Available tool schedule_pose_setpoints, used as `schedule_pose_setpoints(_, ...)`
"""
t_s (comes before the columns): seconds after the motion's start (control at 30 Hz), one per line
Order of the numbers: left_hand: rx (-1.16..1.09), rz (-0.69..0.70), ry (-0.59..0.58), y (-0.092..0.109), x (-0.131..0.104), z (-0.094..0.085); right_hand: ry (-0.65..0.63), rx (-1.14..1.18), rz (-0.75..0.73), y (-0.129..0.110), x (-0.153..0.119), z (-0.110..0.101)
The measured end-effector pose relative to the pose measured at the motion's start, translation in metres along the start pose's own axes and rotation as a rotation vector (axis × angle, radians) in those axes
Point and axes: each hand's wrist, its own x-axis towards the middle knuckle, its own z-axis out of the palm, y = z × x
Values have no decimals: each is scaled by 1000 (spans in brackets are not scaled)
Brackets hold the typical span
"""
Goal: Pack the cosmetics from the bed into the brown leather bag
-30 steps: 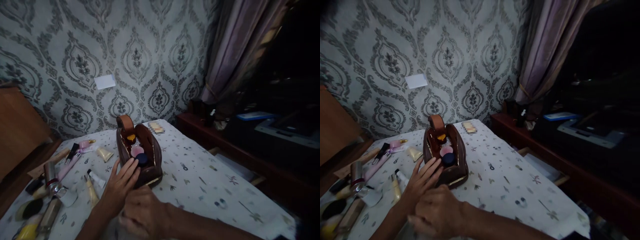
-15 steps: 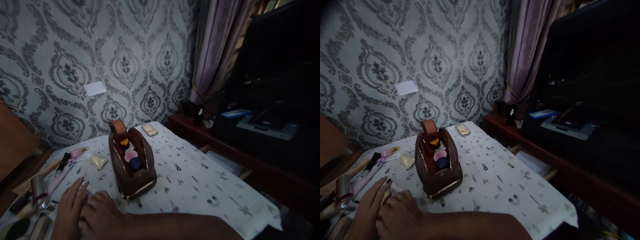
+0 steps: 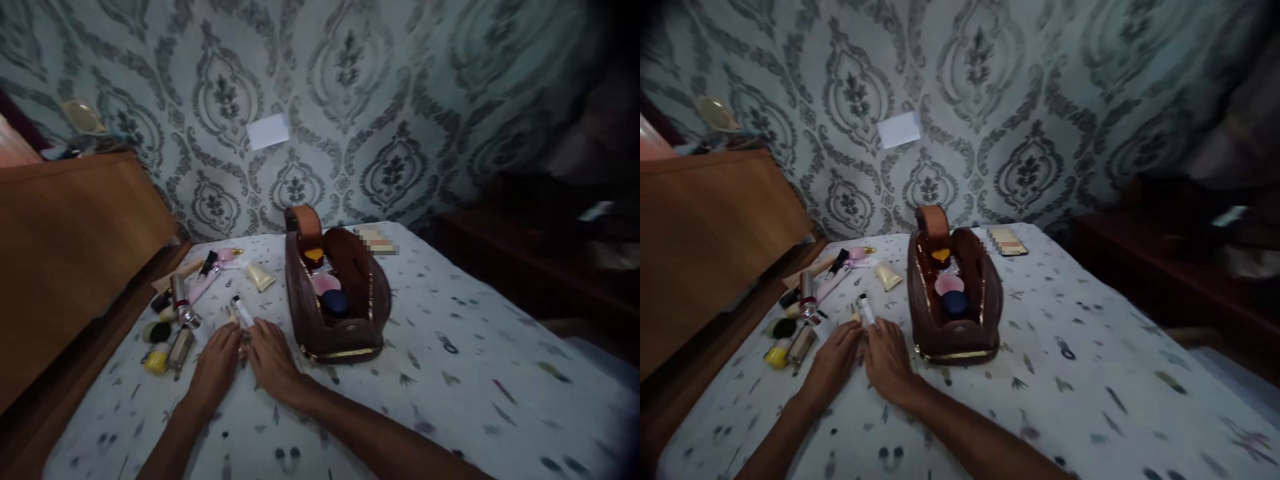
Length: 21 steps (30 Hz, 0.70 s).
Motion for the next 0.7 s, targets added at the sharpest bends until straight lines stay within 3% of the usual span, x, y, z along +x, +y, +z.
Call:
schedule_pose_setpoints(0.17,25,-69,-24,7,2,-6,27,4,-85,10,-1,12)
schedule_pose_setpoints(0.43,-55,-66,-24,10,3,-13,149,-38,-196,30,-4,35)
schedule_pose_setpoints(0.57,-116,-59,44,12,5,-20,177,-45,-207,35,-4,41)
schedule_pose_setpoints(0.7,-151,-68,140,14,9,-41,161,-54,-213,33,-5,35)
